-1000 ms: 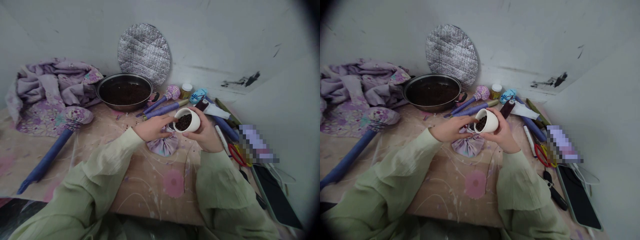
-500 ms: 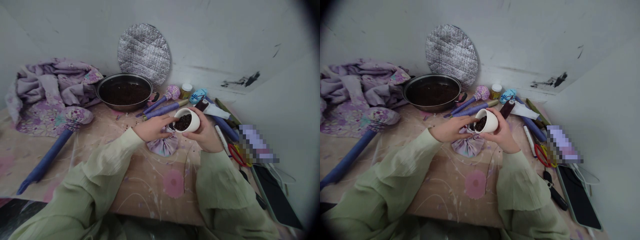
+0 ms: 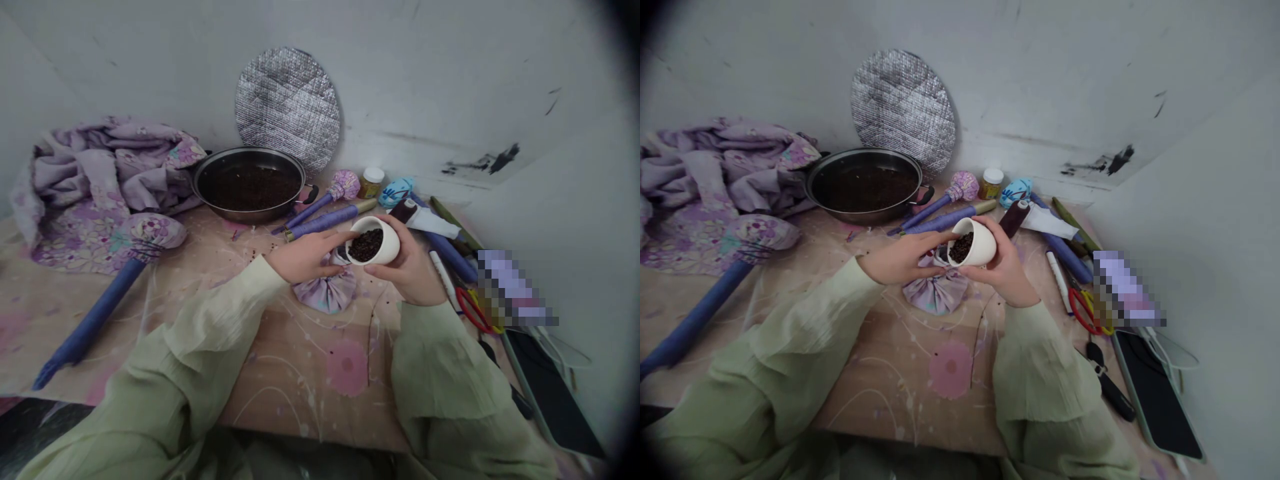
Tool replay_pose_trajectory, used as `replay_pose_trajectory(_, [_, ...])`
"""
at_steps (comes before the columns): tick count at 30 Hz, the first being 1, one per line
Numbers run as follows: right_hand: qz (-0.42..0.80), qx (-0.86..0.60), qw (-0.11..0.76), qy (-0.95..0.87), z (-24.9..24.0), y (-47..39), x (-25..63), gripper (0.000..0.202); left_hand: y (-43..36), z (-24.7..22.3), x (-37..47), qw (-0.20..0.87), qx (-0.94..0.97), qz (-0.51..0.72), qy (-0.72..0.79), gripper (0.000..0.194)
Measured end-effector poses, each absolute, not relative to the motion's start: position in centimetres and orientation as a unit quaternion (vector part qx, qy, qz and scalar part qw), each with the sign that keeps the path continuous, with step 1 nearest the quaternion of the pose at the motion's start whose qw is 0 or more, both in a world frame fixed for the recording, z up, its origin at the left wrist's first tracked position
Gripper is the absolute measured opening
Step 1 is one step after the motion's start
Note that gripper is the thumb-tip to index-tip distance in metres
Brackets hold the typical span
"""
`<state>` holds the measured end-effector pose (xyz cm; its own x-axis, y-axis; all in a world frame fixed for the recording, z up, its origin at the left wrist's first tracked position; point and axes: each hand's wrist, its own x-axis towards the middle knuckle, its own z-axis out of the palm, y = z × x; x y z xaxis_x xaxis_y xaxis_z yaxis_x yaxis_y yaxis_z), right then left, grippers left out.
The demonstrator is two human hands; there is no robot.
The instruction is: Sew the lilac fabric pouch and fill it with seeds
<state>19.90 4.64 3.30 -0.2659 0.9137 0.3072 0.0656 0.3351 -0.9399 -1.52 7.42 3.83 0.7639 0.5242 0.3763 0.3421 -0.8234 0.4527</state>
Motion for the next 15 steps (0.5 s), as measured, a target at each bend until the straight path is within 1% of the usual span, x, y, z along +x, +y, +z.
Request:
replay_pose_trajectory(7, [0.442,-0.375,0.479,-0.659,3.29,4.57,19.95,0.075,7.53,3.54,-1.56,0.190,0.920,0.261,0.225,0.047])
replay_pose_trajectory(9, [0.439,-0.377,0.476,-0.662,3.35,4.58,19.94,0.076,7.43,3.66,-1.55,0.195,0.917,0.262,0.228,0.049])
replay_pose_trajectory(13, [0.434,-0.381,0.470,-0.668,3.46,4.63,19.91,0.077,7.35,3.84,-1.53,0.189,0.919,0.263,0.227,0.061])
replay_pose_trajectory(15, [0.433,-0.380,0.472,-0.667,3.53,4.62,19.89,0.077,7.40,3.80,-1.53,0.185,0.921,0.259,0.226,0.061])
